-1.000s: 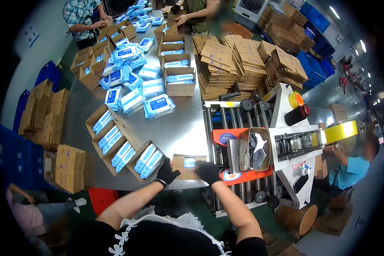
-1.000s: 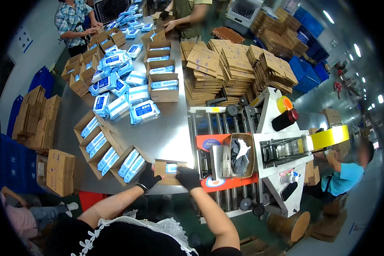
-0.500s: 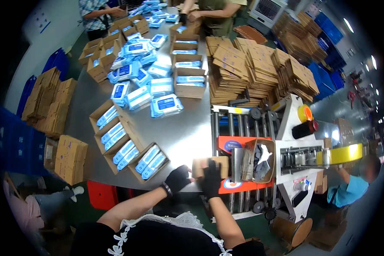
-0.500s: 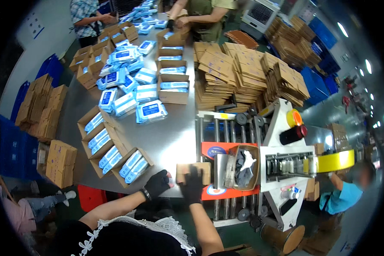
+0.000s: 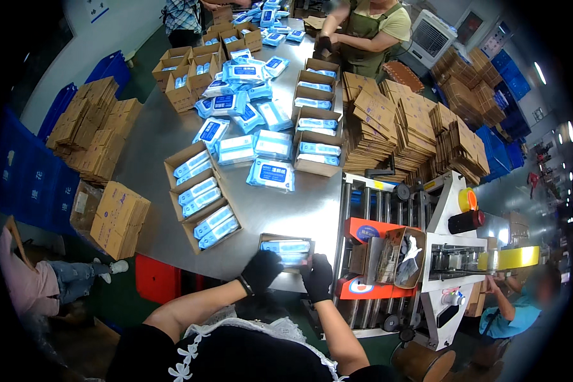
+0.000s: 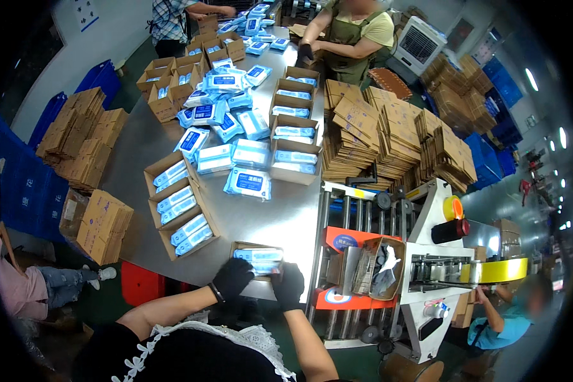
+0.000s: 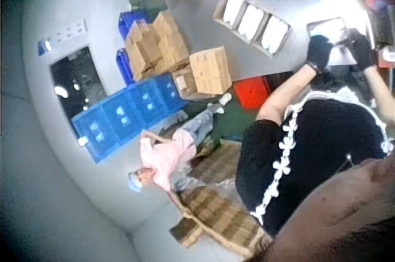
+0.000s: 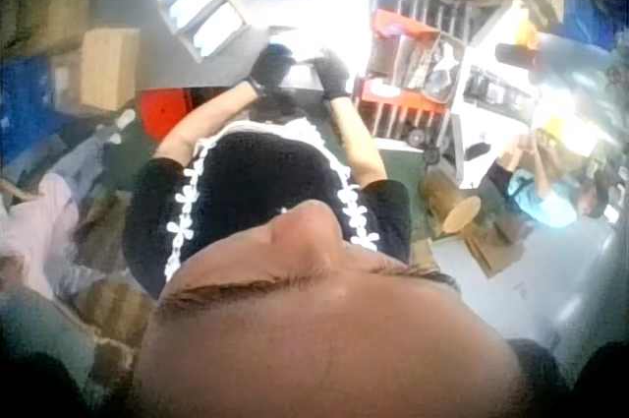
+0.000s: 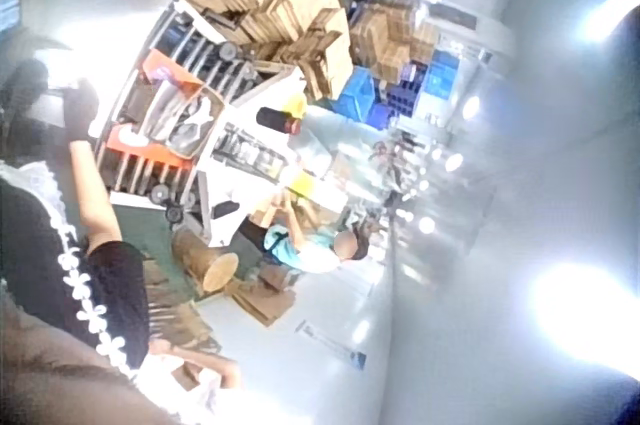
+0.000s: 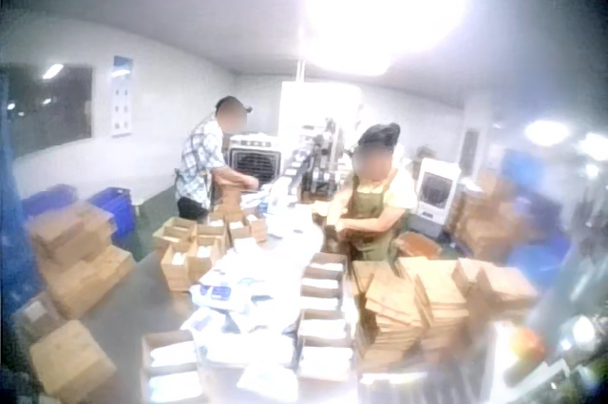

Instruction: The person places blue packages into small cardboard boxes, closes the box flaps, and sets them on a conveyor belt or moves them to another part of the table.

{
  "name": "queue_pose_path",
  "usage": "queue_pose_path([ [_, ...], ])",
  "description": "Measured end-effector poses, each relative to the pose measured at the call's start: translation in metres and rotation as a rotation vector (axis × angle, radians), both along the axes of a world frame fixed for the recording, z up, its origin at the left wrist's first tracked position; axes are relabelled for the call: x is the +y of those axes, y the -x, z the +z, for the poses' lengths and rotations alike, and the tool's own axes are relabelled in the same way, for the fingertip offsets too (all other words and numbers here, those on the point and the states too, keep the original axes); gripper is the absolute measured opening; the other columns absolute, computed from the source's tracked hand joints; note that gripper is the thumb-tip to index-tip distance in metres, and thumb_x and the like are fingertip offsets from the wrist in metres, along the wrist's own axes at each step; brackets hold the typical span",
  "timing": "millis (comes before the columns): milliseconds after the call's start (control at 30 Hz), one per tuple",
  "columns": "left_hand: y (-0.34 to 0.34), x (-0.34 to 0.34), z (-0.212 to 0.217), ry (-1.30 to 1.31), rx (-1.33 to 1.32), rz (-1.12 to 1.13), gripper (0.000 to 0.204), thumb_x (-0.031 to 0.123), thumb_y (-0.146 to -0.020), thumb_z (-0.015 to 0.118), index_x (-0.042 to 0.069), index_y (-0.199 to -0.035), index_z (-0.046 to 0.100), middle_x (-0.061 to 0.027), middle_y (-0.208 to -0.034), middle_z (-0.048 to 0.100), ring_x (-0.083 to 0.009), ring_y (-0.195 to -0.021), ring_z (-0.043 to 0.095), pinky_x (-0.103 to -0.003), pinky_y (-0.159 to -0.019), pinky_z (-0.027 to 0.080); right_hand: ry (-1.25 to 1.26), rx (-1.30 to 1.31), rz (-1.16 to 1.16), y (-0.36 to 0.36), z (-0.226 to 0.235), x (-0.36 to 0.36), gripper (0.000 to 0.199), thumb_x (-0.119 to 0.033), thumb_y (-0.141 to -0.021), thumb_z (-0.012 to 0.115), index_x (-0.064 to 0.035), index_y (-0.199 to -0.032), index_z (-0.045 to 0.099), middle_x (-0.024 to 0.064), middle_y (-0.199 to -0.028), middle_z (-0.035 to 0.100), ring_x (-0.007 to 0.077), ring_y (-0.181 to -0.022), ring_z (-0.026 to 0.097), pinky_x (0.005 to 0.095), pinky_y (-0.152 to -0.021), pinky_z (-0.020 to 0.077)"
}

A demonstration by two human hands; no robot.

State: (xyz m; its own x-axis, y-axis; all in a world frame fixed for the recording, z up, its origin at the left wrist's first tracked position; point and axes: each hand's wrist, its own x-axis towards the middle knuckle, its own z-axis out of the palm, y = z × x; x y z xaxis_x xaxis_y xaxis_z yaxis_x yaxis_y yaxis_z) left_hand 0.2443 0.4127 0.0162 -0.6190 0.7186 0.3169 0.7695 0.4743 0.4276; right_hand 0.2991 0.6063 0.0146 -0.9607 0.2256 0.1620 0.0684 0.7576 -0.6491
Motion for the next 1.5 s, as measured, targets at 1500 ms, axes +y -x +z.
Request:
queue_pose_path([
  [1500, -0.018, -0.245, -0.021, 0.183, -0.026, 0.637, 0.018, 0.021, -0.074, 0.071, 0.009, -0.085, 0.063, -0.0172, -0.104, 0.056, -0.0357, -0.099, 0.053, -0.046, -0.084, 0.042, 0.02, -0.101, 0.87, 0.097, 0.008, -0.144, 0.074, -0.026, -0.069, 0.08, -0.005, -0.131, 0.045, 0.0187, -0.128, 0.051, 0.0386, -0.113, 0.051, 0.0446, -0.095, 0.0435],
])
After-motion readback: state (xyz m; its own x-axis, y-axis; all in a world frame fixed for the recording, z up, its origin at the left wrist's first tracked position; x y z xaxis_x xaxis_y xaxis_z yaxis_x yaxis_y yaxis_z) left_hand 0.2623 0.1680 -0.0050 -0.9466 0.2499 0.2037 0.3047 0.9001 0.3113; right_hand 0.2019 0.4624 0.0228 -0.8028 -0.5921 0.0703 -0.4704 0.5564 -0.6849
